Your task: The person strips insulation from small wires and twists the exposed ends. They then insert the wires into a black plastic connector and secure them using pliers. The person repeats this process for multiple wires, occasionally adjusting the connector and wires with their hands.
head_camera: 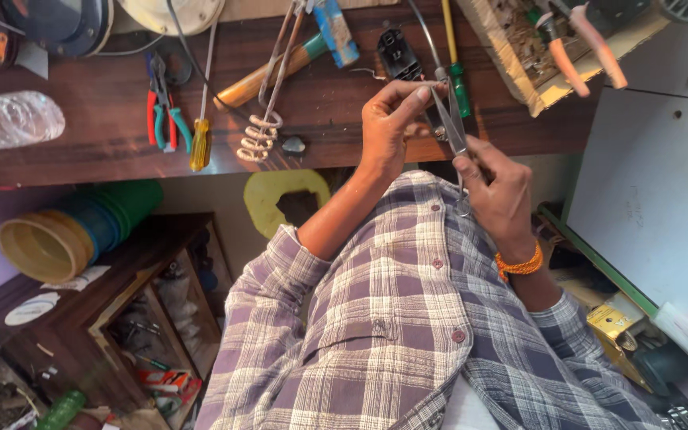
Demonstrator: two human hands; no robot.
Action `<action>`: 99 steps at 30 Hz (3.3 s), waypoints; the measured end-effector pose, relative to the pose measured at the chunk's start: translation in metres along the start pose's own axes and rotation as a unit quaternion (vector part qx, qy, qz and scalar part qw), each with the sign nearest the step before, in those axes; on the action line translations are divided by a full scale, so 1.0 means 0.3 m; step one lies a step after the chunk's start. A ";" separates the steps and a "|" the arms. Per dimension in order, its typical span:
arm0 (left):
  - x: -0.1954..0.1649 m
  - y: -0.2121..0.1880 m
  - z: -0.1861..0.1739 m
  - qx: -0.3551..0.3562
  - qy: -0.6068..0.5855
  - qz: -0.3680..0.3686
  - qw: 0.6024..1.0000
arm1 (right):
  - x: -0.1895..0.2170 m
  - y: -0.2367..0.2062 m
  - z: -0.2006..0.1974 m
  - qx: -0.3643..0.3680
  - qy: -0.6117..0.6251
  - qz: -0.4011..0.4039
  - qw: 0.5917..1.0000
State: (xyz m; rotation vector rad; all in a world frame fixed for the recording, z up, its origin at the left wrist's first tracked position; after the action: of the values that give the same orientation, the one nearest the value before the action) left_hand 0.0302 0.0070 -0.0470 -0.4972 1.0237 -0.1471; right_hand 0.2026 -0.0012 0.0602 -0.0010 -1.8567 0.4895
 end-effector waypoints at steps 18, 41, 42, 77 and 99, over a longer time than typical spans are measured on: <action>-0.018 -0.059 0.010 -0.063 0.215 0.233 0.946 | 0.027 -0.017 -0.004 0.030 -0.050 0.027 0.998; -0.091 -0.034 0.012 -0.130 0.380 0.403 0.822 | 0.056 0.058 -0.028 0.186 0.317 0.208 0.906; -0.094 -0.032 0.012 -0.121 0.367 0.397 0.833 | 0.053 0.062 -0.027 0.181 0.320 0.207 0.907; -0.116 -0.020 -0.014 0.050 0.038 0.105 0.992 | 0.068 0.217 -0.047 0.096 0.068 -0.254 0.960; -0.241 -0.061 0.055 -0.058 -0.294 0.212 0.930 | 0.126 0.313 0.056 0.179 0.076 -0.282 0.940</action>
State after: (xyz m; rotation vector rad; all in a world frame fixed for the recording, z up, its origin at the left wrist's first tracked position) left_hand 0.0085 0.0211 0.0249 -0.3800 0.5288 0.4318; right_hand 0.1519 0.0881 0.0590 0.7015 -1.5029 0.3997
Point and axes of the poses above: each hand's wrist, its own y-axis towards the middle knuckle, its own z-axis out of the palm, x = y × z, the point moved 1 cm from there along y, towards the middle knuckle, and after that the axes turned 13 degrees about y, right-handed, at the moved point
